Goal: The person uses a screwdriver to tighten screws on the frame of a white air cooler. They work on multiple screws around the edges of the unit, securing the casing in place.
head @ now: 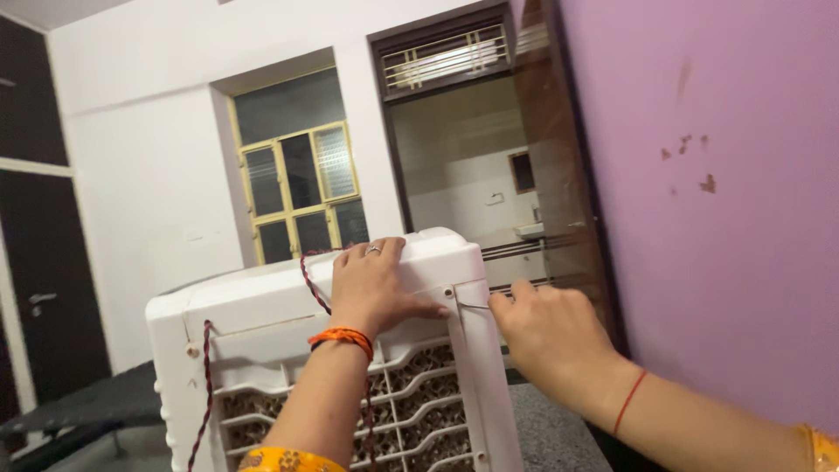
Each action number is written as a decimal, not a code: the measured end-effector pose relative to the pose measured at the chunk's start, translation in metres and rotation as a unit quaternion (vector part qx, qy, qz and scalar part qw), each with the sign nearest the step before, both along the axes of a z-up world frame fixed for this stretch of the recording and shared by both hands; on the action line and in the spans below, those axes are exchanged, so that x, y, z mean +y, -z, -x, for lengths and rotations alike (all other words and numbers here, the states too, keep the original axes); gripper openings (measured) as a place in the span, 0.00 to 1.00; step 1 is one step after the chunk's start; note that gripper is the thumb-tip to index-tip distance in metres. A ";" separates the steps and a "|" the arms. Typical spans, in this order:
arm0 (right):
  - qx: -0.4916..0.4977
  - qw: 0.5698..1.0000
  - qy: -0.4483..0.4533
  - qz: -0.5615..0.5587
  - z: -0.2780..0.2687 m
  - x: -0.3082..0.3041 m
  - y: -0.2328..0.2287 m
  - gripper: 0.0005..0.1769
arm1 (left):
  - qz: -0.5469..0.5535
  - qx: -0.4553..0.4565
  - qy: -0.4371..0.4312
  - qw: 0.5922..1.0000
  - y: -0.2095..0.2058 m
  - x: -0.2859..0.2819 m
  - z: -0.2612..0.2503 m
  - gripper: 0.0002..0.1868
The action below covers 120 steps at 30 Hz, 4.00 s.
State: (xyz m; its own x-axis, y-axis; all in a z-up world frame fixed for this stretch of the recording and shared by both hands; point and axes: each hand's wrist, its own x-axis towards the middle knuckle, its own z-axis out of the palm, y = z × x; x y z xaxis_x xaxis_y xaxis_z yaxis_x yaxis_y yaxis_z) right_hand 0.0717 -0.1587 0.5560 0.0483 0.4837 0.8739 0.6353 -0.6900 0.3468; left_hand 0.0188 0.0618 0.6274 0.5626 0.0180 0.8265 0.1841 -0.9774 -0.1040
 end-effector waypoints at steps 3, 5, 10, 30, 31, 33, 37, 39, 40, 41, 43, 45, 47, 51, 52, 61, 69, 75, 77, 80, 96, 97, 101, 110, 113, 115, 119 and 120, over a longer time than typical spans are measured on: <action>0.077 0.996 0.033 -0.029 -0.004 0.002 0.005 0.09 | -0.014 0.001 0.024 1.000 0.002 0.003 0.002 0.66; 0.133 0.990 0.024 -0.050 -0.007 0.002 0.002 0.12 | -0.018 0.007 0.023 1.000 0.004 0.003 0.003 0.65; 0.178 0.982 0.039 -0.056 -0.004 0.008 0.000 0.13 | -0.024 0.013 0.012 1.000 -0.008 0.004 -0.003 0.59; 0.051 0.969 -0.197 -0.143 -0.069 0.025 0.024 0.21 | 0.059 0.126 -0.040 0.989 -0.032 -0.015 -0.036 0.69; 0.037 0.963 -0.222 -0.146 -0.073 0.026 0.024 0.19 | 0.063 0.125 -0.041 0.989 -0.031 -0.014 -0.037 0.69; 0.021 0.960 -0.244 -0.136 -0.082 0.024 0.022 0.19 | 0.073 0.120 -0.042 0.989 -0.031 -0.014 -0.037 0.70; -0.010 0.957 -0.270 -0.110 -0.090 0.023 0.016 0.20 | 0.077 0.118 -0.040 0.989 -0.033 -0.014 -0.037 0.72; -0.049 0.945 -0.307 -0.099 -0.094 0.021 0.013 0.17 | 0.091 0.122 -0.042 0.987 -0.033 -0.015 -0.038 0.72; -0.066 0.938 -0.326 -0.095 -0.095 0.022 0.013 0.16 | 0.090 0.125 -0.046 0.987 -0.033 -0.015 -0.039 0.72; -0.072 0.936 -0.330 -0.094 -0.097 0.023 0.012 0.15 | 0.088 0.128 -0.051 0.987 -0.034 -0.015 -0.039 0.72; -0.081 0.933 -0.338 -0.091 -0.102 0.024 0.011 0.14 | 0.088 0.133 -0.054 0.986 -0.034 -0.015 -0.039 0.70; -0.086 0.931 -0.346 -0.082 -0.108 0.024 0.009 0.14 | 0.091 0.132 -0.052 0.986 -0.034 -0.015 -0.039 0.68; -0.106 0.927 -0.352 -0.075 -0.114 0.026 0.009 0.14 | 0.085 0.129 -0.050 0.987 -0.032 -0.015 -0.038 0.66; -0.142 0.923 -0.354 -0.054 -0.125 0.026 0.003 0.18 | 0.105 0.133 -0.045 0.984 -0.034 -0.019 -0.037 0.61; -0.140 0.923 -0.355 -0.043 -0.125 0.026 0.001 0.19 | 0.099 0.128 -0.042 0.986 -0.034 -0.019 -0.036 0.61; 0.003 0.984 -0.173 -0.044 -0.073 0.013 0.001 0.16 | 0.088 0.130 -0.031 0.987 -0.036 -0.016 -0.035 0.69; 0.304 0.947 0.011 -0.105 -0.012 0.043 0.038 0.10 | 0.090 0.147 -0.055 0.984 -0.034 -0.019 -0.043 0.70; 0.341 0.932 -0.013 -0.125 0.001 0.038 0.031 0.11 | 0.078 0.143 -0.059 0.985 -0.033 -0.021 -0.040 0.71; 0.320 0.940 -0.017 -0.115 0.001 0.038 0.027 0.11 | 0.089 0.142 -0.057 0.984 -0.035 -0.021 -0.042 0.71; 0.298 0.950 0.007 -0.092 0.007 0.046 0.022 0.09 | 0.079 0.133 -0.060 0.986 -0.033 -0.021 -0.044 0.72; 0.095 0.956 -0.272 -0.060 -0.071 0.028 0.025 0.05 | 0.008 0.036 -0.062 0.997 -0.018 -0.028 -0.038 0.64; 0.073 0.957 -0.278 -0.044 -0.076 0.026 0.021 0.06 | 0.014 0.040 -0.059 0.997 -0.018 -0.029 -0.039 0.64; 0.069 0.959 -0.274 0.028 -0.089 0.018 0.001 0.07 | 0.021 0.057 -0.066 0.996 -0.021 -0.029 -0.039 0.64; -0.055 0.940 -0.336 0.021 -0.106 0.021 -0.007 0.16 | 0.045 0.060 -0.054 0.996 -0.023 -0.029 -0.039 0.63; -0.098 0.934 -0.342 0.025 -0.114 0.020 -0.010 0.16 | 0.046 0.053 -0.053 0.996 -0.023 -0.030 -0.042 0.63; -0.110 0.929 -0.354 0.014 -0.118 0.022 -0.009 0.15 | 0.048 0.045 -0.054 0.996 -0.023 -0.030 -0.042 0.63; -0.132 0.927 -0.351 -0.026 -0.126 0.029 -0.002 0.17 | 0.043 0.029 -0.053 0.997 -0.020 -0.030 -0.044 0.61; -0.130 0.926 -0.353 -0.033 -0.128 0.030 -0.001 0.17 | 0.040 0.024 -0.049 0.998 -0.020 -0.031 -0.045 0.60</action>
